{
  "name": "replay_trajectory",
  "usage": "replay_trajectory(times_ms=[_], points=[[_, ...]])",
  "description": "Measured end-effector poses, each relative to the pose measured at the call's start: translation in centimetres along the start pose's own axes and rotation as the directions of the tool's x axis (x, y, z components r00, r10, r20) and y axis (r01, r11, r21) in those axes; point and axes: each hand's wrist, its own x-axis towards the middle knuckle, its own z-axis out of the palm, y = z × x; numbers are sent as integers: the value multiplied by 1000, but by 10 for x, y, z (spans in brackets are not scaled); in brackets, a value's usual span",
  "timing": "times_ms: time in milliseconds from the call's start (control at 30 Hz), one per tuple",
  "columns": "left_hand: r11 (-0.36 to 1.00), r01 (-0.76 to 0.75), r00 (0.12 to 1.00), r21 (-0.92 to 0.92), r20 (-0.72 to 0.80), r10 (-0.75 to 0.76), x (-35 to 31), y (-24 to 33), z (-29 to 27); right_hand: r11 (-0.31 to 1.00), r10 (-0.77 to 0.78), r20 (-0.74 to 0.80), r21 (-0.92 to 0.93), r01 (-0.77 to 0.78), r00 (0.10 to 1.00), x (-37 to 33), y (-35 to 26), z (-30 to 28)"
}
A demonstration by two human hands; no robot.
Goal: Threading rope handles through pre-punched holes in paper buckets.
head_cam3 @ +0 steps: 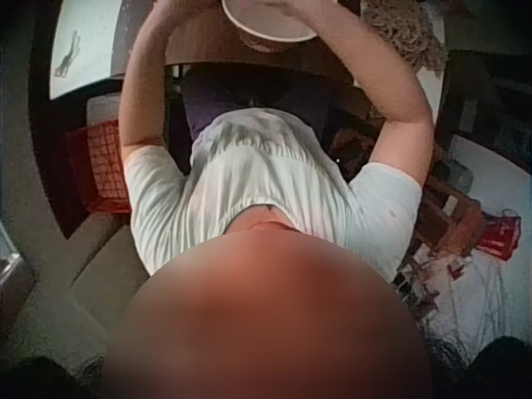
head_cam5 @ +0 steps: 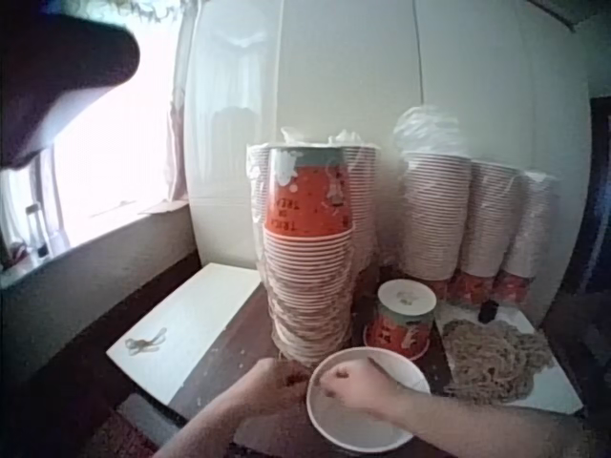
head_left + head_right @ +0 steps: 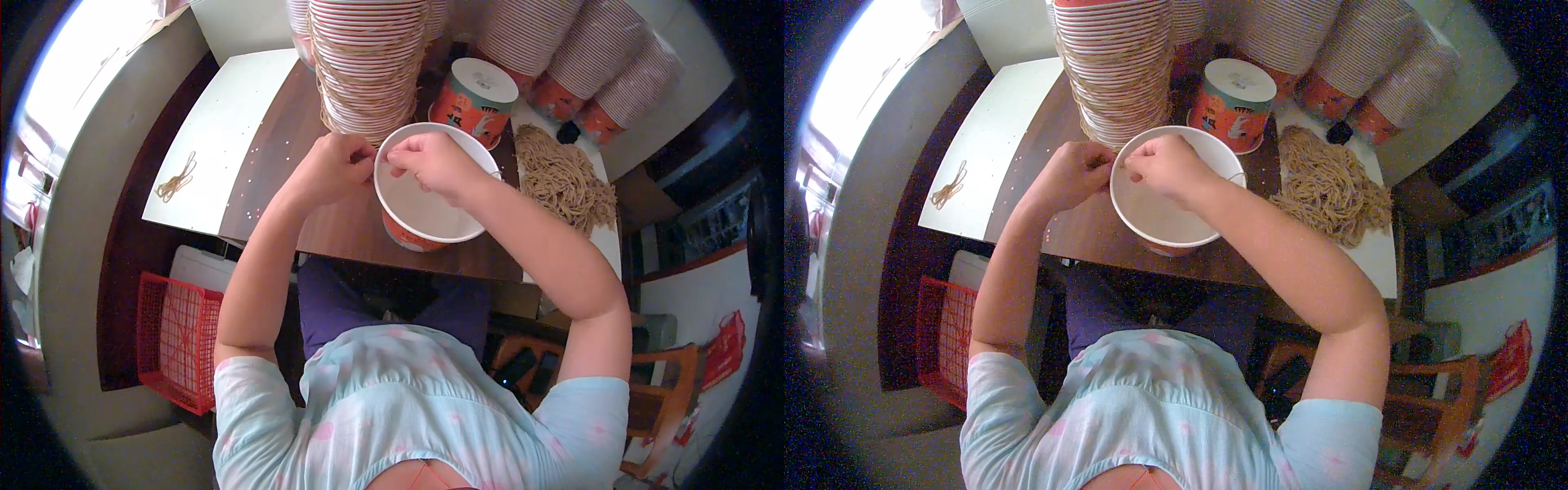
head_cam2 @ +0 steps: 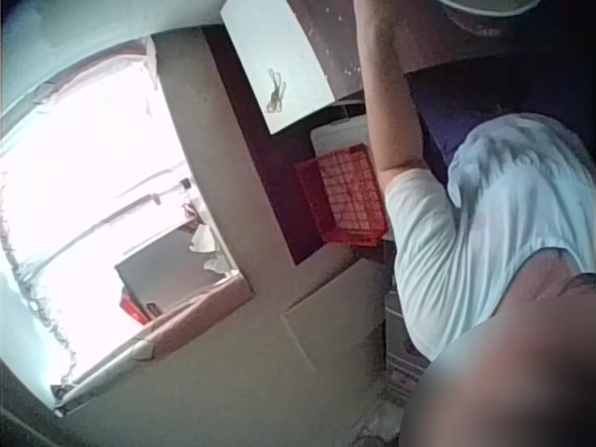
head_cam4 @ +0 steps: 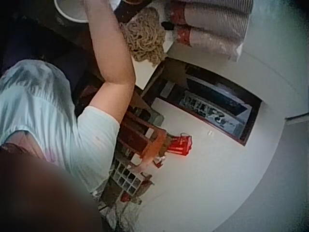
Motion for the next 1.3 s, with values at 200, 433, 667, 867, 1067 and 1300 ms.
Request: replay_trajectory(times_ms=[200, 433, 667, 867, 1067, 1300], points=[[553, 287, 951, -782, 161, -265, -14, -29, 10, 934, 107, 157, 323, -153, 982, -36, -29, -34], [4, 353, 931, -936, 351, -103, -45, -25, 26, 944, -38, 18, 328, 30, 999, -72, -33, -22], [-296, 317, 945, -901, 326, 18, -81, -8, 46, 846, -533, -190, -157, 510, 825, -102, -30, 36], [-274, 299, 954, -914, 294, 58, -86, 4, 57, 380, -859, -52, -730, 568, 509, -117, 14, 73], [-200, 273, 962, -941, 269, 49, -90, 1, 76, 734, -672, -344, -424, 530, 656, -120, 37, 59], [-96, 126, 990, -987, 119, 80, -90, -3, 113, 910, -415, -425, -183, 372, 805, -136, 49, 66]])
